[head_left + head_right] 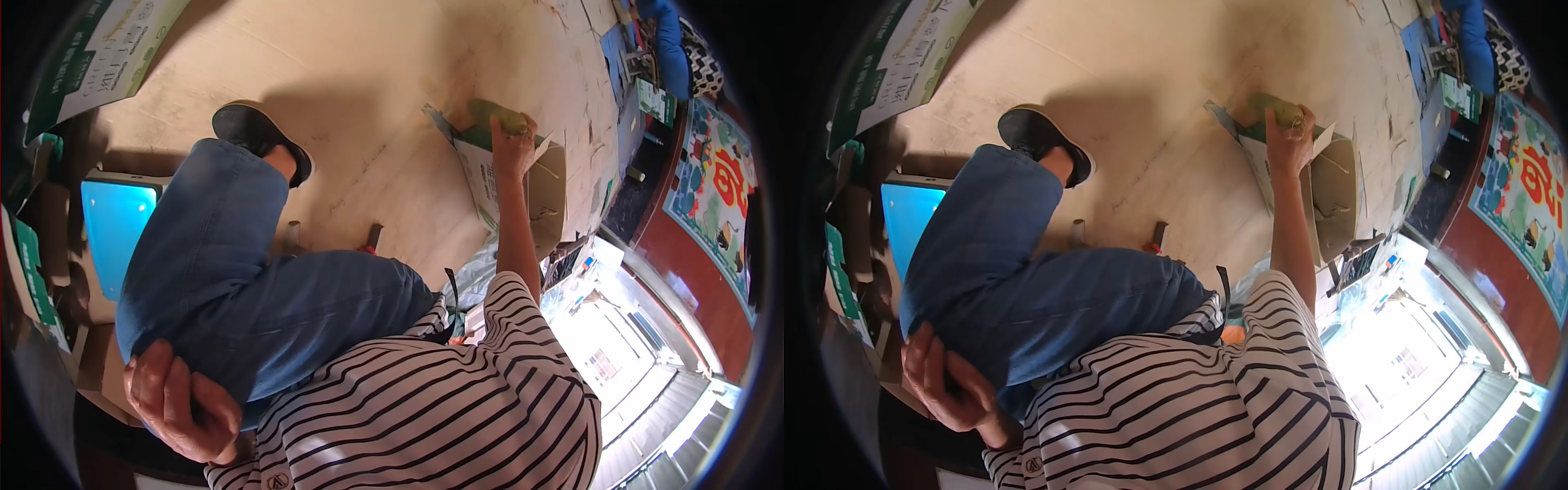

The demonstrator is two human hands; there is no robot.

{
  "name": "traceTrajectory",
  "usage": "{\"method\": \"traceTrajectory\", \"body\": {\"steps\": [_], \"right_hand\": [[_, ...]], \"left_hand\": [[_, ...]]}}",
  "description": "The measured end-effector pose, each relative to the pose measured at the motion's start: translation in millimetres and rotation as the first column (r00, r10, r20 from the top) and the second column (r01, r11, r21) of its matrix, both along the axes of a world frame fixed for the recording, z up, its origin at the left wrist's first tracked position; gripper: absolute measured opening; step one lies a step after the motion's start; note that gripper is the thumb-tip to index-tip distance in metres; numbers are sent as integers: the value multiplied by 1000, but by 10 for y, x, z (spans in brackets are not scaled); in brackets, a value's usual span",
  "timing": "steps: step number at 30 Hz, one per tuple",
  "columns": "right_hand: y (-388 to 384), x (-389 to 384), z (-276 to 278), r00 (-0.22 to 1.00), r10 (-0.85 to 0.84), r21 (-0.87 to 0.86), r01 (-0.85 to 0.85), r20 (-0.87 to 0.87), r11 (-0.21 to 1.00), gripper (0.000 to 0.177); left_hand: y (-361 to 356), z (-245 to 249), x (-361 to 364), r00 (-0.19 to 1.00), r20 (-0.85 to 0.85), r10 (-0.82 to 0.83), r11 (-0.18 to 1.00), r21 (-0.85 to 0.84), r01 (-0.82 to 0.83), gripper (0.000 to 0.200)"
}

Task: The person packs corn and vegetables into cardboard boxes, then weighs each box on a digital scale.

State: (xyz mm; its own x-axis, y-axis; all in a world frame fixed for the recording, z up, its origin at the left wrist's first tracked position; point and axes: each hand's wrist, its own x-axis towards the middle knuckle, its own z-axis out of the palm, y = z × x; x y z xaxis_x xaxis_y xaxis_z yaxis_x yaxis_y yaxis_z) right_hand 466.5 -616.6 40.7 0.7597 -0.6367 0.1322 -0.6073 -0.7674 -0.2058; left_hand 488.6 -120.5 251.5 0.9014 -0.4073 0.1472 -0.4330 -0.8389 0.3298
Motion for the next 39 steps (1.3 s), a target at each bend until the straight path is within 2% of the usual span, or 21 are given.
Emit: {"method": "traceTrajectory", "body": {"steps": [4,13,16,19,22,25,28,31,34,37,39], "right_hand": [[-12,-172,-143,996,-16,41,20,-89,999,59],[-199,-456,-436,992,28,-89,-40,-122,995,62],[-152,-401,-432,990,-17,50,24,-137,998,60],[-105,-406,-594,994,20,76,-12,-105,997,58],[-97,-518,-923,992,125,0,-125,-23,992,56],[-28,-504,-957,989,84,-53,-91,-119,994,55],[-224,-284,-663,953,-26,96,58,-301,994,54],[-41,-94,-228,967,-61,92,86,-246,992,53],[-97,23,-174,997,64,8,-64,-51,998,53],[-131,28,-300,996,46,-43,-50,-80,998,53],[-136,-59,-503,994,21,71,-13,-107,997,53]], "left_hand": [[-14,22,-3,1000,-13,13,1000,8,-13,22],[-29,13,-2,1000,-6,9,1000,8,-9,21],[-36,11,-5,1000,0,13,1000,7,-13,21],[-42,25,-1,1000,-6,11,1000,9,-11,21],[-44,24,3,1000,-6,10,1000,9,-10,21],[-42,14,3,1000,-4,7,1000,-1,-7,21],[-33,-3,5,1000,4,17,1000,-19,-17,21],[-10,-5,-7,1000,-3,13,1000,-10,-13,22],[-13,1,9,1000,-15,-9,1000,-9,8,24],[10,-4,-1,1000,-11,-6,1000,-14,6,24],[14,-7,-15,1000,-10,2,1000,-21,-3,23]]}}
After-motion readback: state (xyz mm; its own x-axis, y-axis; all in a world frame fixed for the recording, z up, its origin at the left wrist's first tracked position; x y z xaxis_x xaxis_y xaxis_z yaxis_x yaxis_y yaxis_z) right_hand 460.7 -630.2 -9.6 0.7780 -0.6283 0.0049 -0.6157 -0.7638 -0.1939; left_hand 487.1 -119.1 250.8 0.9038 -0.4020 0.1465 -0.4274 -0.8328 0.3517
